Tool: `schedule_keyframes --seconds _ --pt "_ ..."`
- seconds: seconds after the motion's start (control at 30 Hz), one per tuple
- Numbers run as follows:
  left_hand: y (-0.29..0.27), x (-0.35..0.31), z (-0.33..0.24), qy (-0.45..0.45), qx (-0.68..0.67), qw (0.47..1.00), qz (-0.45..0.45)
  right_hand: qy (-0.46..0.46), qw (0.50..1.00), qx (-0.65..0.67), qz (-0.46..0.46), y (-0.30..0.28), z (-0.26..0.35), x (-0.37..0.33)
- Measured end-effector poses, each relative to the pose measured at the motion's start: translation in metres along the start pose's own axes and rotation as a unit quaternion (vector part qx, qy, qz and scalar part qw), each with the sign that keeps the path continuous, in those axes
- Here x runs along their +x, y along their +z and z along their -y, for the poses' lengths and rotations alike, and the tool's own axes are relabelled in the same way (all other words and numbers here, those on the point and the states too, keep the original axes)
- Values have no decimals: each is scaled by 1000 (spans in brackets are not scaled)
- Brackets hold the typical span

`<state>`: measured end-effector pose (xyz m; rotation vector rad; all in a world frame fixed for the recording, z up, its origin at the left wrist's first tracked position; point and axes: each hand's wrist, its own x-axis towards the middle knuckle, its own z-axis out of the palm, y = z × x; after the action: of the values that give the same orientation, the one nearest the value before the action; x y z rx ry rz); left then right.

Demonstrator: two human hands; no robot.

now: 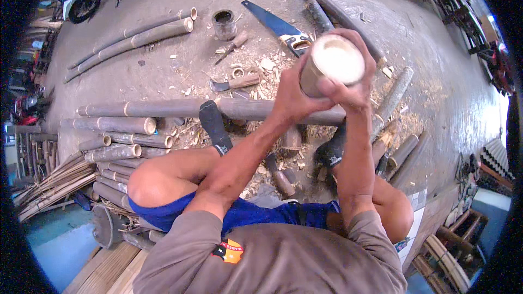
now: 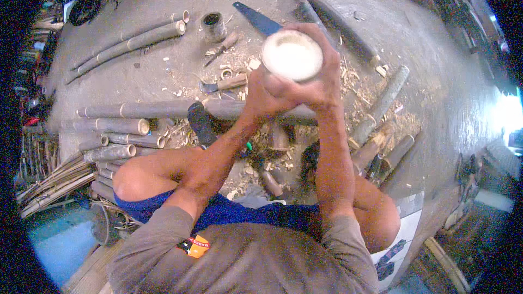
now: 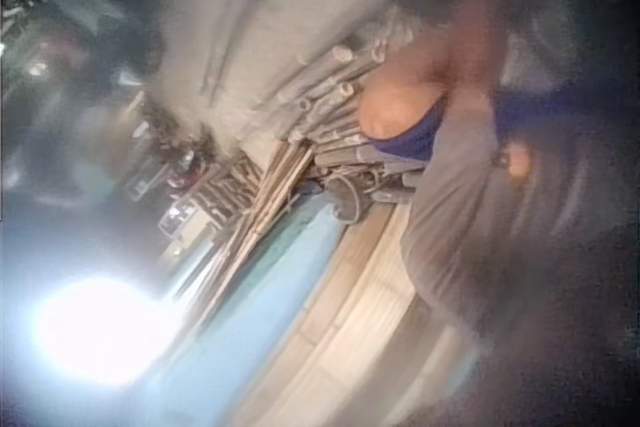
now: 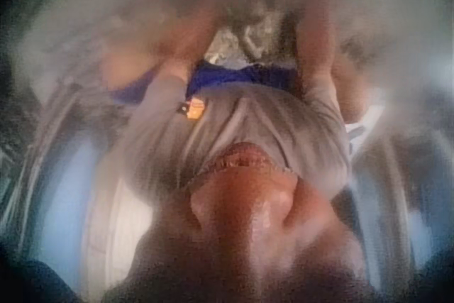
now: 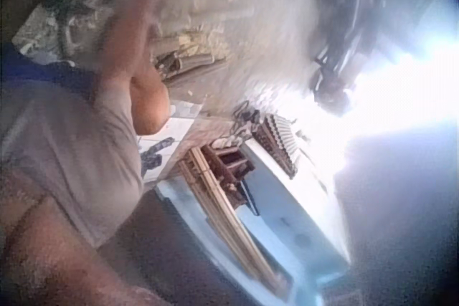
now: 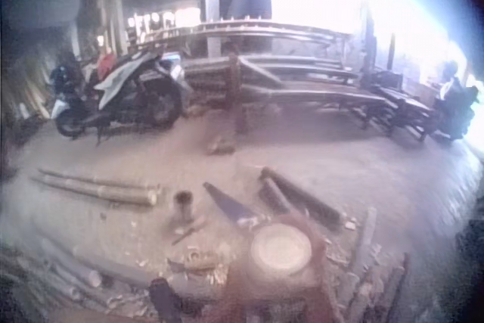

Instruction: The person sits on the floor and assembles a bamboo structure by fitting smaller bamboo pieces into a central cross-shaped bamboo frame. They repeatedly insert and adjust the pieces to ensure a snug fit.

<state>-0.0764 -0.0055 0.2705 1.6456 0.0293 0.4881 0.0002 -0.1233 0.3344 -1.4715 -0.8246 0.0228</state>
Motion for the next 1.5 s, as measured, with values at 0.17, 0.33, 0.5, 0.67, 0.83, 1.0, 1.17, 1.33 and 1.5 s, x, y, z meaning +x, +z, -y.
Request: schedule_keyframes --seconds 0.17,0.33,0.5,0.67,0.83,1.0,1.17,1.33,1.5 --pt "10 0 -5 9 19 998 -66 -11 998 38 39 -7 -8 11" --pt "-17 17 6 1 -73 992 104 -11 976 -117 -185 34 26 -14" --pt "-4 6 -1 88 -3 996 22 -53 997 34 -33 13 20 -3" --pt "-9 17 -4 95 -27 993 67 -78 988 78 -107 39 40 -20" --pt "-15 21 -4 77 -108 987 86 -116 985 85 -92 13 7 -12" --pt "7 5 -18 72 42 997 11 -117 966 214 84 -5 0 2" --pt "-20 21 -11 98 -94 985 110 -44 983 -49 -169 47 33 -16" --pt "26 0 -18 127 10 988 -91 -91 979 183 13 4 11 -2" --pt "4 22 -26 95 32 994 48 -16 976 193 -95 7 24 -19"
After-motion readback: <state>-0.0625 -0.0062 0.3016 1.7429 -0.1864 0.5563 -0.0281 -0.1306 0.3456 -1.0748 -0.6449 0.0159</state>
